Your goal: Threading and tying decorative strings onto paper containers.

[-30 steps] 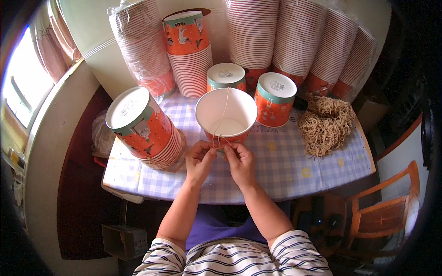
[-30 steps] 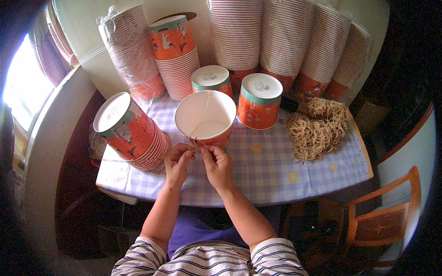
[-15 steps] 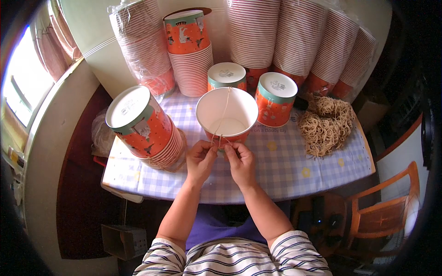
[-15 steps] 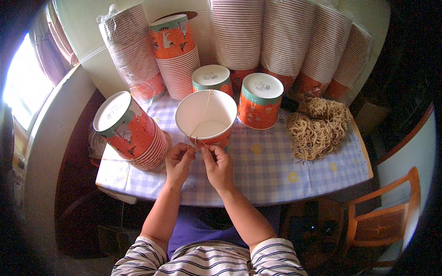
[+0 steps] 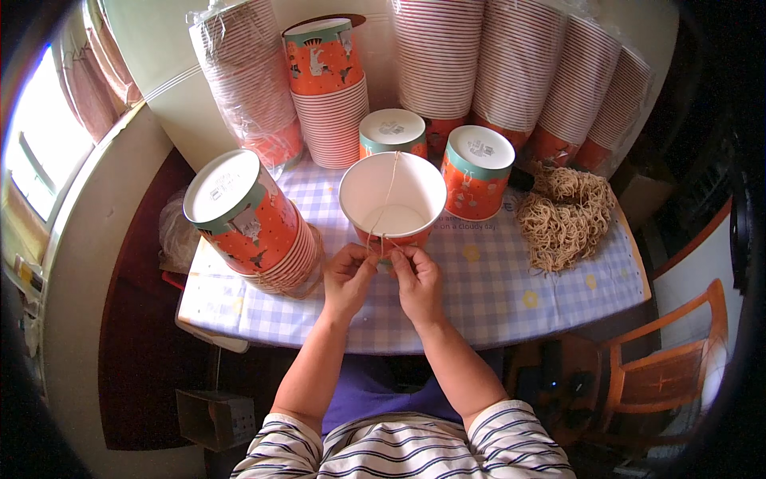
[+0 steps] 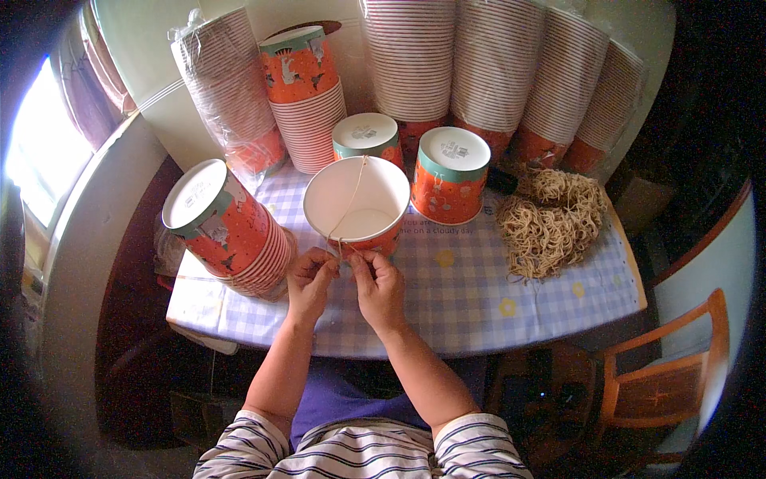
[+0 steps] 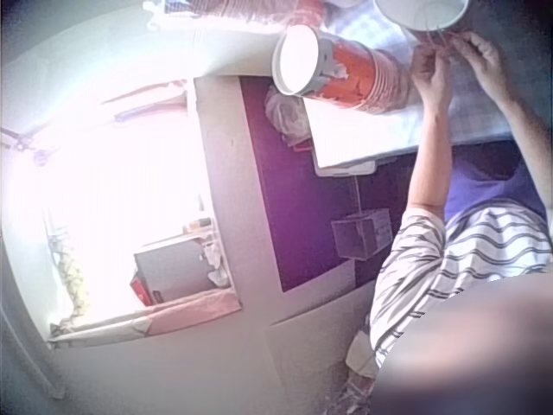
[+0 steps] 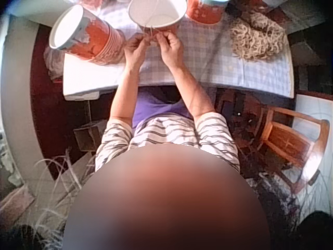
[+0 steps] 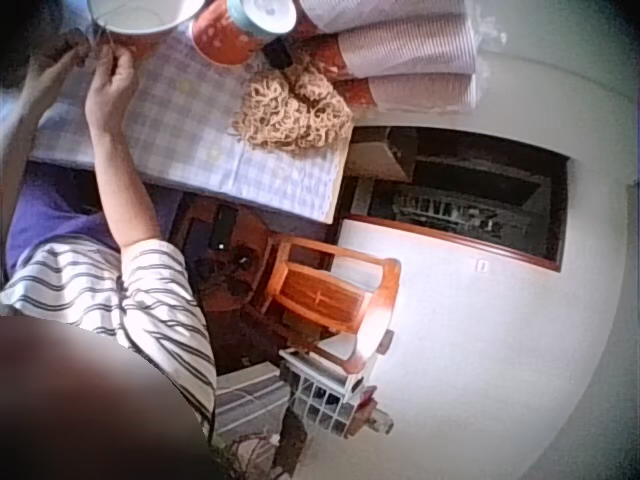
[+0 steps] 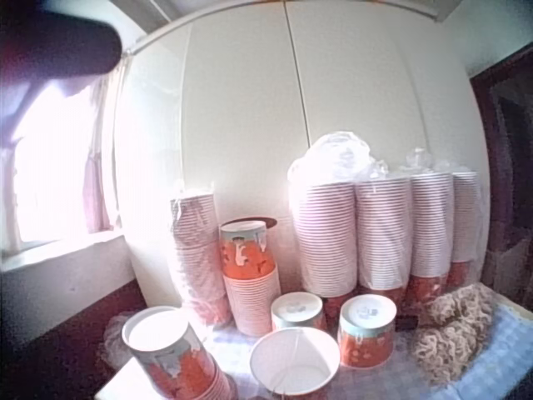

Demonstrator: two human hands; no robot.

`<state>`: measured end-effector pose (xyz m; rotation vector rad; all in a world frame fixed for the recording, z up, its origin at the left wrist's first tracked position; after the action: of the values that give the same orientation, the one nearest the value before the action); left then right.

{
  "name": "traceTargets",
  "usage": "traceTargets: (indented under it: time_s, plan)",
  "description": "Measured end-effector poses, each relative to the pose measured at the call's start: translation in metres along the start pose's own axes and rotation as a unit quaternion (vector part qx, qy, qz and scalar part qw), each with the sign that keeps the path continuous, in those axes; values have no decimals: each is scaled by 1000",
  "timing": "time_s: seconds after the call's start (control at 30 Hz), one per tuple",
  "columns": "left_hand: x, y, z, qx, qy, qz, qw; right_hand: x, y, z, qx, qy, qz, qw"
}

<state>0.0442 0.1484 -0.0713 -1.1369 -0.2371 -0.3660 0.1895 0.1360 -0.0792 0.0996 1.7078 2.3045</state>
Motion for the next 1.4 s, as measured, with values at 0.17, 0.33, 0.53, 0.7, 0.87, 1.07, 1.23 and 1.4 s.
traceTargets:
  time_s: [0.17, 0.33, 0.53, 0.7, 0.87, 1.07, 1.23, 1.4]
  plan:
    - [0, 1, -1, -6, 10, 1, 1000, 0, 0, 0, -1, -2, -8, 1000]
    - [-8, 0, -1, -10, -17, -16, 1000, 4, -4, 0, 0, 15, 24, 1000]
    - [-8, -9, -1, 17, -30, -3, 999, 11, -6, -1, 19, 56, 57, 997]
    - [-3, -16, -3, 52, -10, 22, 998, 23, 0, -3, 25, 88, 166, 982]
    - [6, -24, -4, 94, 30, 87, 991, 25, 6, -5, 6, 102, 160, 982]
    - [4, -24, -5, 91, 18, 138, 986, 22, 5, -6, 2, 93, 141, 986]
    - [-22, -6, -4, 34, -87, 98, 991, 16, 3, -5, 17, 60, 200, 978]
    - [-46, -1, -3, 38, -173, 63, 982, 11, -4, -3, 70, 43, 248, 965]
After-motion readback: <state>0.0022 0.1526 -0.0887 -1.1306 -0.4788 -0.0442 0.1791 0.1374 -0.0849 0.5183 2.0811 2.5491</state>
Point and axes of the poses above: each hand's wrist, its own z-axis towards the middle knuckle, its own x-axis out of the palm, y = z × x, the point moved 10 cm from there along z, towards the middle knuckle, and after that the axes turned 11 degrees about -z, right-handed, at the moved point
